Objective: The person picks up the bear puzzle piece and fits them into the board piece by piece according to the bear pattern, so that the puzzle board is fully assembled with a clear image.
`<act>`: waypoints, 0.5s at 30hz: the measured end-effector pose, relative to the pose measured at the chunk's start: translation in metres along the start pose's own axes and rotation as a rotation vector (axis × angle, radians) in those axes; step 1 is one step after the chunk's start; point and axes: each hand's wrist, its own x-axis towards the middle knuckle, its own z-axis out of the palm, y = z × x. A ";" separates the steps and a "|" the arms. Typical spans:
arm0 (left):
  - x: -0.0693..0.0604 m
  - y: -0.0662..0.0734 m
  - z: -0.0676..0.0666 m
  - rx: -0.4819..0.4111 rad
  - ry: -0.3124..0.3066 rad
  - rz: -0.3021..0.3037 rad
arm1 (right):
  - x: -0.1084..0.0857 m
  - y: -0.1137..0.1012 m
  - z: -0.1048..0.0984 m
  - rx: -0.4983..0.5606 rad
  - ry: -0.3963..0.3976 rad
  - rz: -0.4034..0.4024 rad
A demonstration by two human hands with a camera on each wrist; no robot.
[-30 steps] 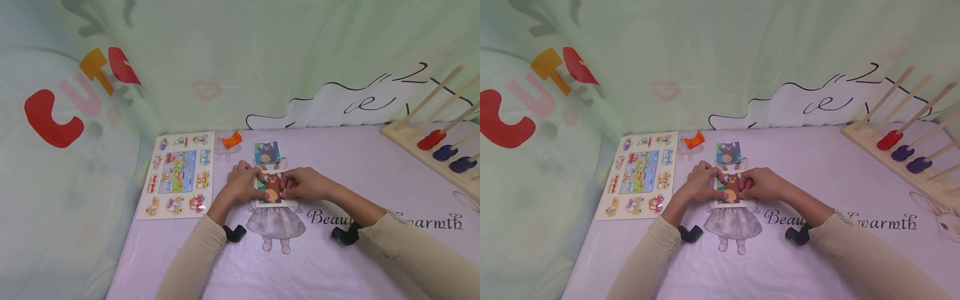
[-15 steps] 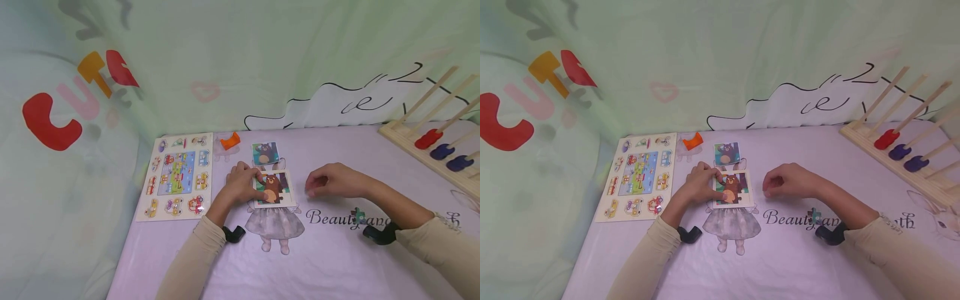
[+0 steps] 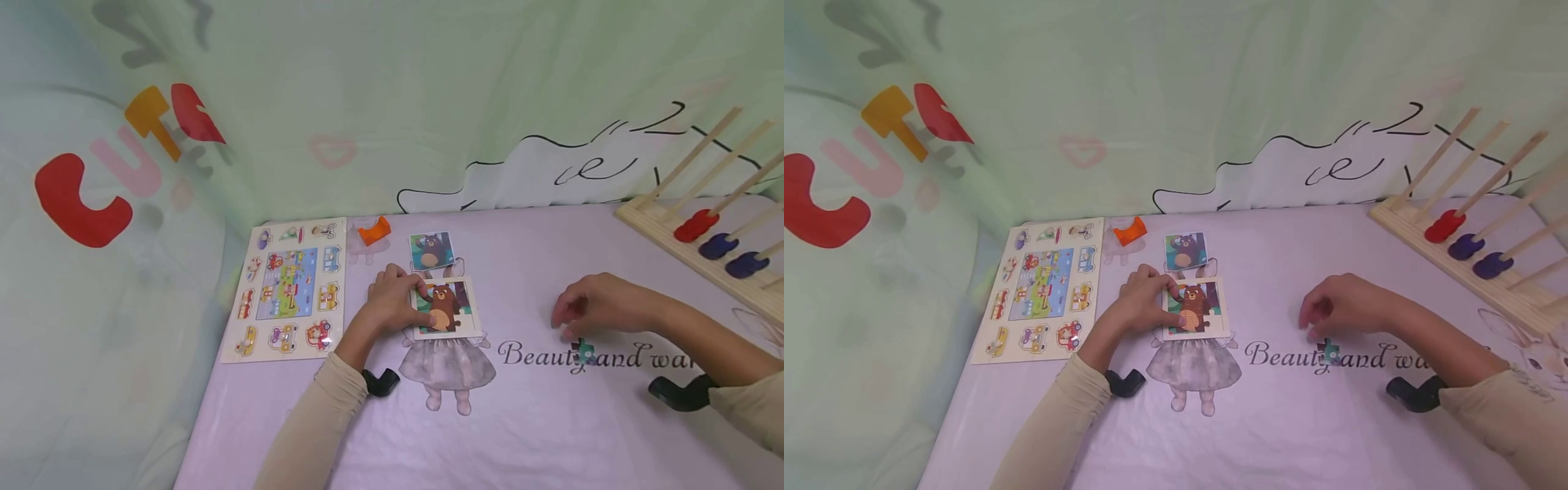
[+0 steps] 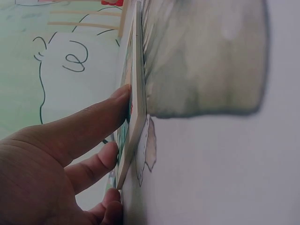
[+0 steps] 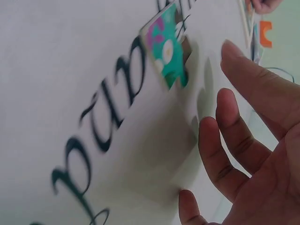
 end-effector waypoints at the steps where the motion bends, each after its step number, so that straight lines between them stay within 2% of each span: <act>1: 0.000 0.000 0.000 -0.001 -0.001 0.000 | -0.001 0.003 0.000 -0.007 -0.002 -0.002; 7: -0.001 0.000 -0.001 -0.013 -0.005 0.000 | -0.003 0.017 0.004 -0.053 -0.006 0.030; 15: -0.001 -0.001 0.000 -0.007 -0.003 0.009 | -0.003 0.021 0.007 -0.061 0.020 0.031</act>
